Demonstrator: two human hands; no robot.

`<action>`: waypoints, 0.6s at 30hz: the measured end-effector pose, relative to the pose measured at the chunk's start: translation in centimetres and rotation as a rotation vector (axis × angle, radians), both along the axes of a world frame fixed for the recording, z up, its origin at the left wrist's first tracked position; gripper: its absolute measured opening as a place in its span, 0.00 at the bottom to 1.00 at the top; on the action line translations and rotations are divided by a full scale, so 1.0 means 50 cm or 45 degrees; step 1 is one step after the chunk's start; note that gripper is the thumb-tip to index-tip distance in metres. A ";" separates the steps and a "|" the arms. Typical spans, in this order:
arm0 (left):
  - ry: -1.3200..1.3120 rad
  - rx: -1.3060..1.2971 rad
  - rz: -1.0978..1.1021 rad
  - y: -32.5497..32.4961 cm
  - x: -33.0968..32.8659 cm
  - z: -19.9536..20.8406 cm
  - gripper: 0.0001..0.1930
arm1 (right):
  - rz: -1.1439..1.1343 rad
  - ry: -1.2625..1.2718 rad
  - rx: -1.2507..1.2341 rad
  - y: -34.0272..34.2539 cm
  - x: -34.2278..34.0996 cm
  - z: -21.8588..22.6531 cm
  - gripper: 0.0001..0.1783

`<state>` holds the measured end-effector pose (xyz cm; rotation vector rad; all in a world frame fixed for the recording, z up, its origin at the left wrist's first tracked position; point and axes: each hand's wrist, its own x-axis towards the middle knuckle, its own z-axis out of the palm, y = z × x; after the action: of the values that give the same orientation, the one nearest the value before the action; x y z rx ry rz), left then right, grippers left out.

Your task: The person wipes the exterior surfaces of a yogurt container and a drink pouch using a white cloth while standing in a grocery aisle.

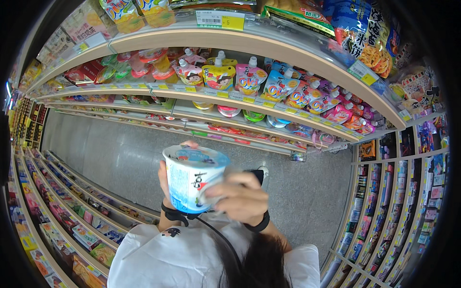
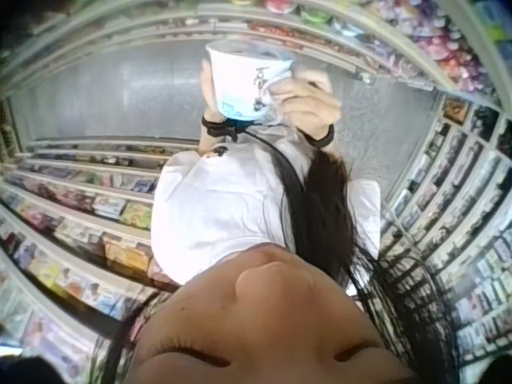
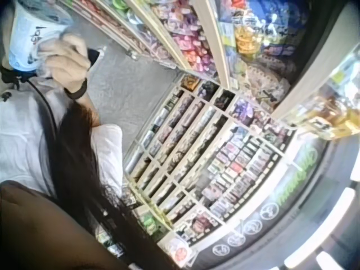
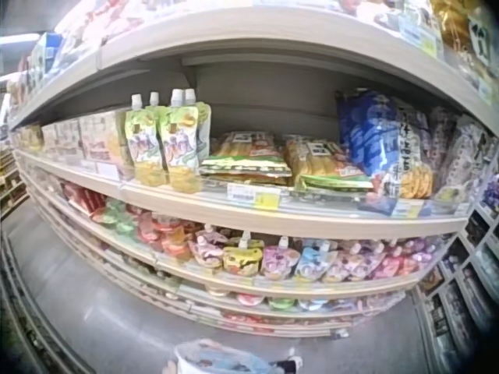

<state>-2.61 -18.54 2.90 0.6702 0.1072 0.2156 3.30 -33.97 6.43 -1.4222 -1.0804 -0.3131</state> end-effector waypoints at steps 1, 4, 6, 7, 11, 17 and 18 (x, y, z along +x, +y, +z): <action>-0.001 0.003 -0.002 0.002 -0.001 -0.001 0.42 | -0.122 0.000 0.085 0.004 0.008 0.007 0.07; -0.149 -0.020 -0.170 0.009 -0.003 -0.018 0.40 | -0.150 -0.016 0.078 0.008 0.009 0.014 0.07; -0.071 -0.068 -0.213 0.009 -0.005 -0.022 0.41 | -0.174 -0.016 0.079 0.010 -0.001 0.011 0.07; 0.013 -0.120 -0.256 0.006 -0.007 -0.022 0.43 | -0.176 -0.013 0.081 0.008 -0.003 0.013 0.07; 0.120 0.114 -0.205 0.006 0.001 -0.004 0.46 | -0.266 -0.024 -0.013 0.002 -0.001 0.006 0.07; -0.047 0.211 -0.090 0.003 -0.014 0.009 0.55 | -0.107 -0.118 -0.066 -0.005 -0.020 0.006 0.08; -0.009 0.117 -0.069 0.001 -0.013 0.008 0.55 | -0.037 -0.094 -0.045 -0.001 -0.030 -0.005 0.07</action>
<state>-3.27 -18.47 3.27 0.7632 0.0725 0.1716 1.80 -34.00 6.18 -1.4683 -1.1308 -0.3714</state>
